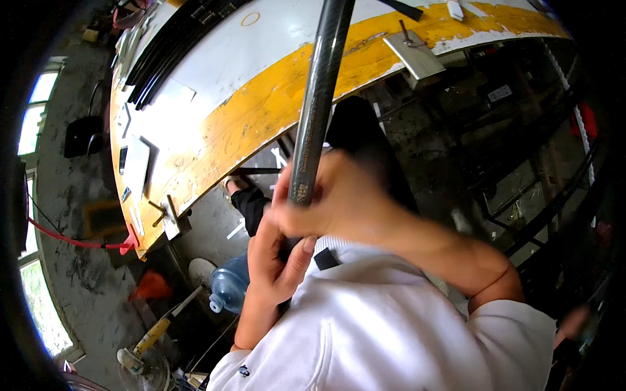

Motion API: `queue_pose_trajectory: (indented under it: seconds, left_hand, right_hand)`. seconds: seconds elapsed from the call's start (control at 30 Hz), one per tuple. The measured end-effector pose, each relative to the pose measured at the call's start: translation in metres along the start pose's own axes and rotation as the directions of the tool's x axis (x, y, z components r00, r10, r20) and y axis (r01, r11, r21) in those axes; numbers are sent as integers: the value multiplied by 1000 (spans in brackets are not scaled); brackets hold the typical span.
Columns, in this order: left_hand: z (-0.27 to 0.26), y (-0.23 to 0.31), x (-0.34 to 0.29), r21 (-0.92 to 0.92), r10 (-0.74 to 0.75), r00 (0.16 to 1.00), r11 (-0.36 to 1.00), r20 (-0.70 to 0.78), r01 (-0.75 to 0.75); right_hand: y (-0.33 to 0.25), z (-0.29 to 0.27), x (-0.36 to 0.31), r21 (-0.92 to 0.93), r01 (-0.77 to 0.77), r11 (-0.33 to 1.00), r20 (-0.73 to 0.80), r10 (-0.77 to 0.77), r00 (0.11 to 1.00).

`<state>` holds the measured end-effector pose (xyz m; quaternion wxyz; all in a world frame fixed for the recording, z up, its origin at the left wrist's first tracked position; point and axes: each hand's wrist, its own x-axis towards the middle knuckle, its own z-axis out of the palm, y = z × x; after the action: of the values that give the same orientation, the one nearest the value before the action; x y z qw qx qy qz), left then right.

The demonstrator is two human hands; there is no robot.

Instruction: The person applies adhesive labels to several long black poles, smoothing the labels down by hand and then moving the poles to a stack.

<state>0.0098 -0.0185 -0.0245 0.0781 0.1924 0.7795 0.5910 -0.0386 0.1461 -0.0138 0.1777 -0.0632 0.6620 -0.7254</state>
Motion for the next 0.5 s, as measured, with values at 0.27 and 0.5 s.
queue_pose_trajectory:
  seconds: [0.27, 0.5]
  left_hand:
    - [-15, 5, -4, 246, -261, 883, 954, 390, 173]
    - [30, 15, 24, 391, -158, 881, 920, 447, -34]
  right_hand:
    - [-10, -83, -33, 5, 202, 979, -469, -177, 866]
    - [9, -106, -94, 49, 181, 982, -780, -76, 621]
